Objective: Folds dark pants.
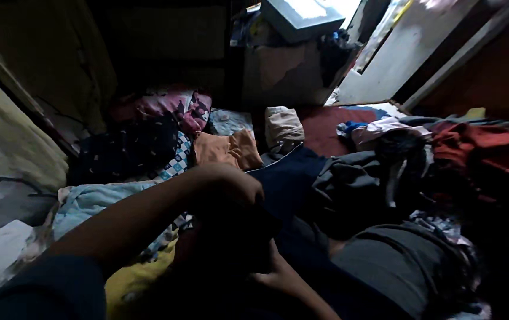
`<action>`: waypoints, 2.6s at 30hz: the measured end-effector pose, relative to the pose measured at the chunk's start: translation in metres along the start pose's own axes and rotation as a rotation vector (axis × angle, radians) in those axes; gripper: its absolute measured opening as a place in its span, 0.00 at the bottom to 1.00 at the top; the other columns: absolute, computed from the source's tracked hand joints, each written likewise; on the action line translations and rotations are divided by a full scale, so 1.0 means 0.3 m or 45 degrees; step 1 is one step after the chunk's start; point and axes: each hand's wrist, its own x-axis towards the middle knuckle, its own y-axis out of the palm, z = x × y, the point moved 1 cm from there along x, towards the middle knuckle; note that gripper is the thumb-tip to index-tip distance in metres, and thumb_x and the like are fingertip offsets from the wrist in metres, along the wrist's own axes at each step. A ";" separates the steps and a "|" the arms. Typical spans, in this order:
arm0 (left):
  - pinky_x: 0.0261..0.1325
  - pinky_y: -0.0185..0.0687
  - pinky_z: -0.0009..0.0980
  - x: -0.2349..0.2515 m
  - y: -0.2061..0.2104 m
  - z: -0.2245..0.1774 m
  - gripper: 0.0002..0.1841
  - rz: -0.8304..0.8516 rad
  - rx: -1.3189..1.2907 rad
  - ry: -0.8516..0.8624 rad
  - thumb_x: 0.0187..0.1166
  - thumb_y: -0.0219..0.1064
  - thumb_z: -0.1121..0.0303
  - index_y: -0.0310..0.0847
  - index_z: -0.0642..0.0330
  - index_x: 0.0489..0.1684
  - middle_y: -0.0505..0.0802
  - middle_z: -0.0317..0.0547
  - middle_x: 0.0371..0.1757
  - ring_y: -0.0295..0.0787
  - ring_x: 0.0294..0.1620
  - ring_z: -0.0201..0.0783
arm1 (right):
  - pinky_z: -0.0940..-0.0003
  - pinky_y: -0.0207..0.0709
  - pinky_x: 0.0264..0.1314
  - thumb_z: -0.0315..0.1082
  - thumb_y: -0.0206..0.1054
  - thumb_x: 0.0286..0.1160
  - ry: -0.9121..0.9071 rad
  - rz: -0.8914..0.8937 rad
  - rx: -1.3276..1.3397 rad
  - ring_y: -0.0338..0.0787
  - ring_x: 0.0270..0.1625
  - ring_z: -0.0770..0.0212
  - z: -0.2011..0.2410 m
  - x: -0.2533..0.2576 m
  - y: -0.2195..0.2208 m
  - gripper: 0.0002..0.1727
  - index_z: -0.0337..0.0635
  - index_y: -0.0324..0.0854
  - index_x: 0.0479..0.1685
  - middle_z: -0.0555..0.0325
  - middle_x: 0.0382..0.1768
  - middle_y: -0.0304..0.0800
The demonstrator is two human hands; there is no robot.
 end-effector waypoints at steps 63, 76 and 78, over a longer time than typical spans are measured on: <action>0.77 0.67 0.60 0.117 0.102 0.242 0.29 -0.604 -0.657 -0.083 0.89 0.61 0.60 0.64 0.67 0.85 0.81 0.70 0.73 0.78 0.74 0.62 | 0.73 0.80 0.46 0.35 0.52 0.92 0.389 -0.696 0.617 0.86 0.48 0.70 -0.028 0.056 -0.037 0.27 0.37 0.54 0.86 0.51 0.58 0.83; 0.45 0.80 0.20 0.046 0.528 0.236 0.18 -1.439 -1.409 -0.287 0.91 0.49 0.60 0.77 0.67 0.56 0.85 0.34 0.38 0.81 0.37 0.17 | 0.67 0.69 0.80 0.38 0.56 0.89 0.220 -0.518 0.279 0.75 0.79 0.66 -0.032 0.023 -0.026 0.42 0.34 0.32 0.93 0.40 0.84 0.63; 0.48 0.82 0.19 0.040 0.576 0.231 0.19 -1.538 -1.485 -0.328 0.89 0.51 0.56 0.78 0.64 0.54 0.86 0.28 0.37 0.83 0.38 0.14 | 0.64 0.73 0.78 0.41 0.55 0.89 0.209 -0.402 0.249 0.79 0.74 0.65 -0.043 0.021 -0.031 0.39 0.32 0.41 0.92 0.41 0.79 0.73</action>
